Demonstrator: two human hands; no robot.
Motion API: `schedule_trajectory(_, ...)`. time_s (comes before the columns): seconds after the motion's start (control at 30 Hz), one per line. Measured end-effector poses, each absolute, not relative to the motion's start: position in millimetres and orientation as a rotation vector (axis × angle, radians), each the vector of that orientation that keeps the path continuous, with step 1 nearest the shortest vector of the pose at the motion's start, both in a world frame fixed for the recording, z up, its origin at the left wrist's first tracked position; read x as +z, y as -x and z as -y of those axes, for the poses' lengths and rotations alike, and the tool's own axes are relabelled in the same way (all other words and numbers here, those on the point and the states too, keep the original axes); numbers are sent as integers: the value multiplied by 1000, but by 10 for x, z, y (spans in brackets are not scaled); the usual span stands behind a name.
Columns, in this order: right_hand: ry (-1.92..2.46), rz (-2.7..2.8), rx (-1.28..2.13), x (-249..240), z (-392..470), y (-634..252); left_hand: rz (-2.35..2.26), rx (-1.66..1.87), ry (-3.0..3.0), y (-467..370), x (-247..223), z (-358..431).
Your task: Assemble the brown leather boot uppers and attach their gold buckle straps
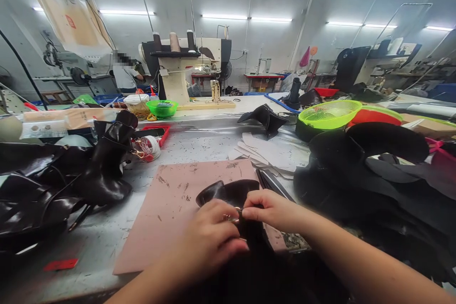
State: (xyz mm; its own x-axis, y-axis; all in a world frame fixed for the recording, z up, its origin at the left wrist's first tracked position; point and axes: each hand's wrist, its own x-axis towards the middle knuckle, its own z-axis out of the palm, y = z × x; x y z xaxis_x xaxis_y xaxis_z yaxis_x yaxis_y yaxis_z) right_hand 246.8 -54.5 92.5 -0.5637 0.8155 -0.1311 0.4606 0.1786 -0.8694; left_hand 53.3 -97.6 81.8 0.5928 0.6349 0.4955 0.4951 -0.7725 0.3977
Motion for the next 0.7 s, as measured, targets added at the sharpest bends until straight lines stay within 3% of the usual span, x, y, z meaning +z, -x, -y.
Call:
schedule_trajectory(0.17,1086,2017,1420,945,586,-2468,-1216,667,-1892,-604,876,756)
schedule_trajectory(0.37,1240,1908,870,695,709,-2602,-1146,535,-1762,-575,972,593)
schedule_trajectory(0.5,1418,2007,1121,568,908,-2703,-1306,622,-2039,-576,1050,358)
schedule_trajectory(0.6,1227,2047,1306,510,1023,-2714,-1246,343,-2136,-670,1109,63)
schedule_trajectory(0.7,1335,1895,1252,433,920,-2842,-1140,175,-2140,-667,1383,-171)
